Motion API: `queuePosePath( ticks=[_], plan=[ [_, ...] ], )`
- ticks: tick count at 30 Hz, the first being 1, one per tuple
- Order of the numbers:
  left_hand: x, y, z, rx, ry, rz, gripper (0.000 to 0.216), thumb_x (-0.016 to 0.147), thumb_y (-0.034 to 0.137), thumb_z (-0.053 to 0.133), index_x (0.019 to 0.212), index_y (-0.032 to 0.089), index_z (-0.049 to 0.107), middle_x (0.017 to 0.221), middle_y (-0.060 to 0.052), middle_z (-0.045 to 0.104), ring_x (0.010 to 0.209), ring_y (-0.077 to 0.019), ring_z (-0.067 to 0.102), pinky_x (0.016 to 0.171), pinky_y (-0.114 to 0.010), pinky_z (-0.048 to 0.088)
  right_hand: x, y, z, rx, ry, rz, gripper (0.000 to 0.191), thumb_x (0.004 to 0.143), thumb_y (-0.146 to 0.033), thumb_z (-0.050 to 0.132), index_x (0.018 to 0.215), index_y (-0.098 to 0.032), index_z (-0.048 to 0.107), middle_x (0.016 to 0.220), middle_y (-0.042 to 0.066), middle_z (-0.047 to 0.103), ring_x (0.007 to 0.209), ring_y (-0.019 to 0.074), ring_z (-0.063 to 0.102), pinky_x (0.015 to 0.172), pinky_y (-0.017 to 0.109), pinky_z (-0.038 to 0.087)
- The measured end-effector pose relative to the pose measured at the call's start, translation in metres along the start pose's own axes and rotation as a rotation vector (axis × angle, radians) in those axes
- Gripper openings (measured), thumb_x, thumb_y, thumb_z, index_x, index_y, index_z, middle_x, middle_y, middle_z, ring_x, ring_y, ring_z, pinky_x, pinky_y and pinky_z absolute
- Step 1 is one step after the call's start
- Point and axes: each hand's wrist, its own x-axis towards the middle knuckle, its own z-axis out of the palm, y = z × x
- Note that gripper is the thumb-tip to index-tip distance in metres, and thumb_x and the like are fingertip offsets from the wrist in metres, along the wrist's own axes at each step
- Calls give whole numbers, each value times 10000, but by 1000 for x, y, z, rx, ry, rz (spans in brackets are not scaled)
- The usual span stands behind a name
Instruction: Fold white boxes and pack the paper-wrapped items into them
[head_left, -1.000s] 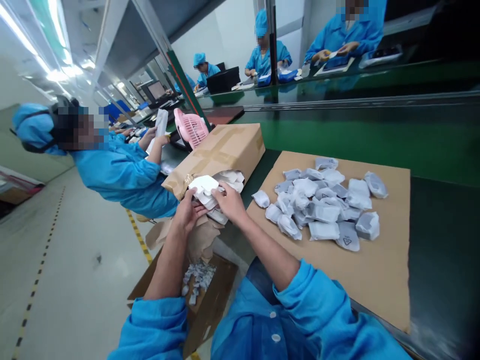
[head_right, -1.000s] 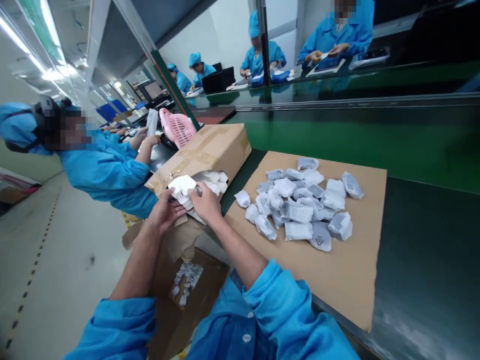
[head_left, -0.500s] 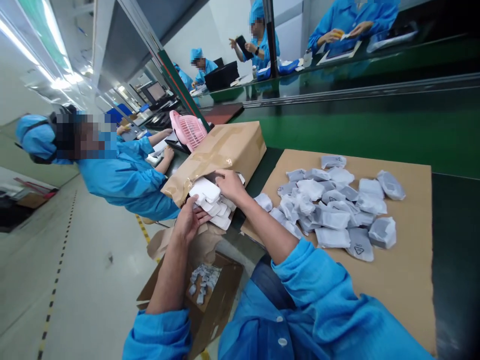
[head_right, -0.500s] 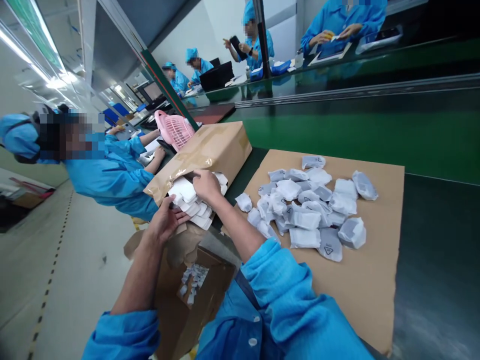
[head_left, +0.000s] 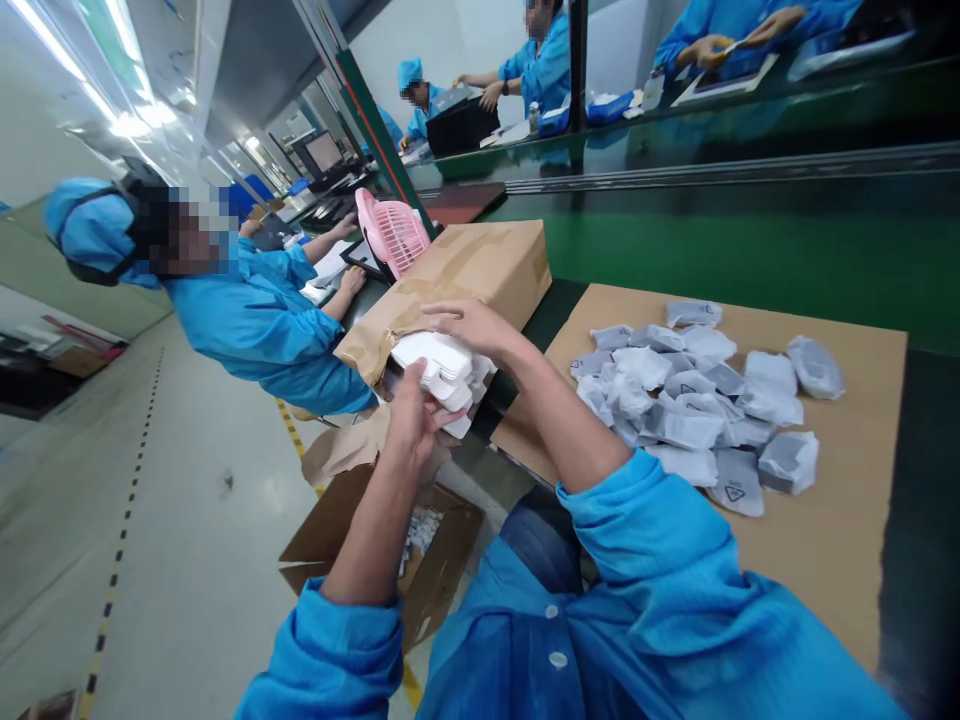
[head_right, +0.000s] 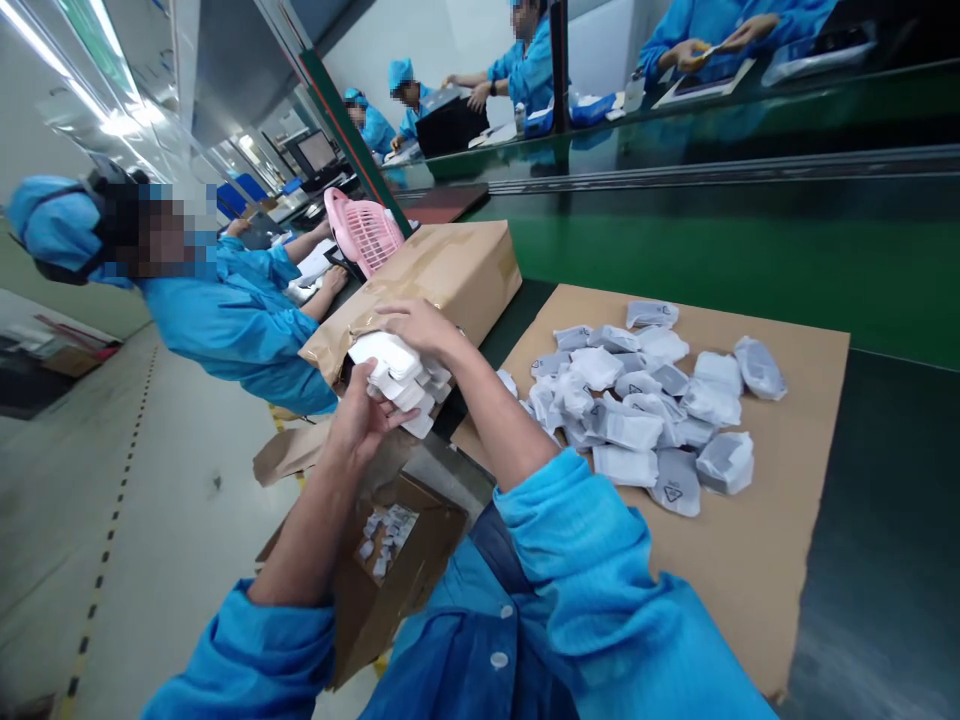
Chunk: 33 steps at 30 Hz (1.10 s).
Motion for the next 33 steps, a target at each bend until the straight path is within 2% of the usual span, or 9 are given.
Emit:
queuePosePath(
  ticks=[7, 12, 16, 21, 24, 26, 28, 30, 33],
  plan=[
    [-73, -56, 12, -48, -95, 39, 657, 832, 489, 633, 1403, 256, 410, 1201, -114, 662, 903, -225, 696, 639, -325, 591, -75, 23, -15, 195, 177, 194, 437, 889, -355, 633, 1265, -134, 616, 1124, 93, 699, 847, 153, 644, 721, 262, 511],
    [-123, -102, 1, 52, -147, 129, 827, 831, 483, 639, 1504, 229, 231, 1391, -132, 552, 1155, -250, 624, 952, -368, 533, -148, 38, -12, 593, 43, 357, 582, 810, -458, 714, 1303, -183, 572, 1108, 84, 717, 808, 177, 678, 672, 264, 550],
    [-153, -132, -18, 318, -362, 180, 1013, 745, 416, 717, 1550, 234, 129, 1446, -150, 506, 1257, -310, 557, 999, -426, 505, -212, 35, -15, 711, 67, 398, 681, 758, -433, 762, 1370, -268, 512, 1069, 56, 738, 719, 190, 698, 620, 292, 569],
    [-166, -141, -38, 604, -716, 212, 1178, 661, 510, 777, 1574, 226, 89, 1407, -158, 542, 1185, -344, 597, 956, -488, 521, -281, 26, -6, 721, 434, 394, 692, 648, -411, 808, 1279, -218, 598, 968, 74, 764, 721, 239, 714, 604, 324, 580],
    [-141, -131, -31, 635, -949, 316, 997, 712, 625, 714, 1538, 272, 280, 1267, -100, 642, 1037, -285, 658, 921, -458, 536, -321, 25, -4, 780, 798, 441, 584, 615, -456, 775, 1118, -173, 686, 929, 106, 772, 748, 306, 729, 667, 423, 608],
    [-103, -120, -15, 624, -898, 447, 749, 810, 622, 617, 1455, 279, 448, 1230, -86, 661, 1055, -257, 652, 960, -429, 516, -350, 23, -9, 791, 1066, 465, 467, 613, -464, 744, 985, -184, 722, 868, 99, 776, 738, 318, 732, 720, 459, 619],
    [-48, -108, 10, 606, -685, 566, 663, 872, 588, 552, 1426, 230, 488, 1353, -113, 606, 1226, -263, 583, 1084, -428, 429, -375, 19, -20, 754, 1307, 423, 380, 627, -439, 707, 938, -223, 729, 812, 63, 774, 689, 295, 729, 746, 449, 629],
    [12, -96, 40, 589, -676, 591, 642, 932, 578, 433, 1432, 179, 474, 1446, -133, 534, 1344, -252, 493, 1164, -419, 336, -393, 13, -35, 715, 1458, 359, 354, 657, -418, 666, 970, -265, 725, 827, 32, 775, 659, 270, 724, 740, 421, 640],
    [83, -87, 85, 599, -751, 595, 668, 947, 597, 360, 1436, 156, 468, 1521, -128, 455, 1415, -237, 417, 1195, -402, 287, -407, 11, -61, 698, 1567, 288, 377, 722, -395, 609, 1066, -273, 700, 901, 32, 777, 680, 254, 730, 730, 400, 644]
  ],
)
